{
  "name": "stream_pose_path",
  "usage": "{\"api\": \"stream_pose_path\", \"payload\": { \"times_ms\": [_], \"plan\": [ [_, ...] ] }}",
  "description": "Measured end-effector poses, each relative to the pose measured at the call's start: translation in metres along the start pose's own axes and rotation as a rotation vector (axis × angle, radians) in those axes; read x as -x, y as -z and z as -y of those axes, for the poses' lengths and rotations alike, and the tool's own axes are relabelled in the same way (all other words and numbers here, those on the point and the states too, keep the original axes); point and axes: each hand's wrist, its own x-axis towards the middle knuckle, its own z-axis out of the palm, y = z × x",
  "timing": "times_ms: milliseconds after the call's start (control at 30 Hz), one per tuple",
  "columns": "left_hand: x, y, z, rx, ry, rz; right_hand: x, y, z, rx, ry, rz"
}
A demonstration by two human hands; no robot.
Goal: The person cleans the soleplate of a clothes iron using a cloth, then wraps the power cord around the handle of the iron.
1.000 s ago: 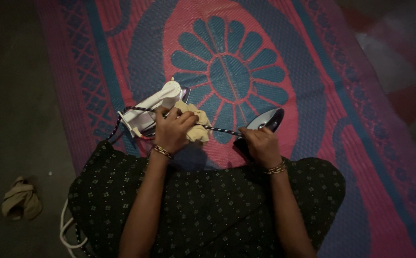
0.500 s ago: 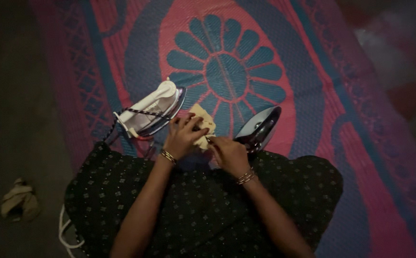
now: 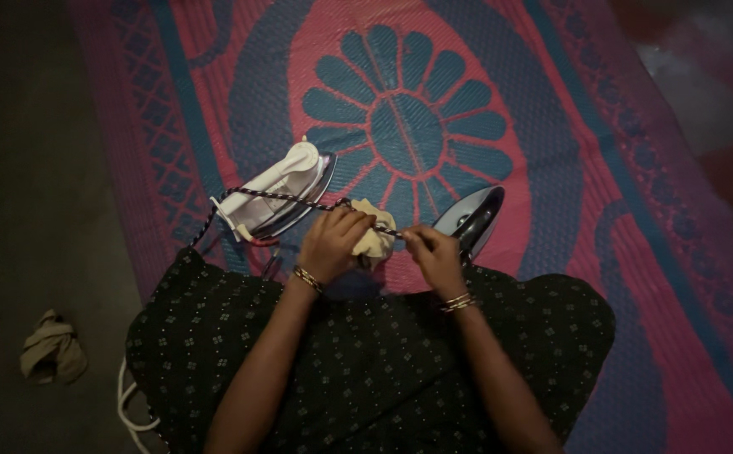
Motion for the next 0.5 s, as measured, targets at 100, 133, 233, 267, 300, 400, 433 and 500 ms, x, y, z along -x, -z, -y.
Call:
{"api": "stream_pose_path", "payload": {
  "times_ms": [100, 133, 233, 267, 300, 400, 433, 500],
  "plan": [
    [-0.009, 0.021, 0.000, 0.011, -0.020, -0.054, 0.003, 0.009, 0.005, -0.289, -0.141, 0.035],
    [-0.010, 0.030, 0.001, -0.005, -0.031, -0.078, 0.003, 0.011, 0.006, -0.302, -0.129, 0.038],
    [0.000, 0.063, 0.001, 0.216, 0.057, -0.051, 0.003, 0.012, 0.009, -0.338, -0.134, 0.027],
    [0.002, 0.071, 0.000, 0.280, 0.079, 0.019, 0.003, 0.013, 0.011, -0.342, -0.162, 0.013],
    [0.006, 0.077, 0.000, 0.343, 0.099, 0.091, 0.004, 0.013, 0.013, -0.348, -0.191, -0.003],
    [0.010, 0.070, -0.003, 0.329, 0.165, 0.193, 0.002, 0.011, 0.016, -0.348, -0.245, -0.073],
    [0.011, 0.063, -0.005, 0.288, 0.193, 0.204, 0.000, 0.010, 0.015, -0.356, -0.249, -0.090],
    [0.009, 0.053, -0.002, 0.204, 0.417, 0.248, -0.002, 0.009, 0.012, -0.374, -0.255, -0.127]
  ]
}}
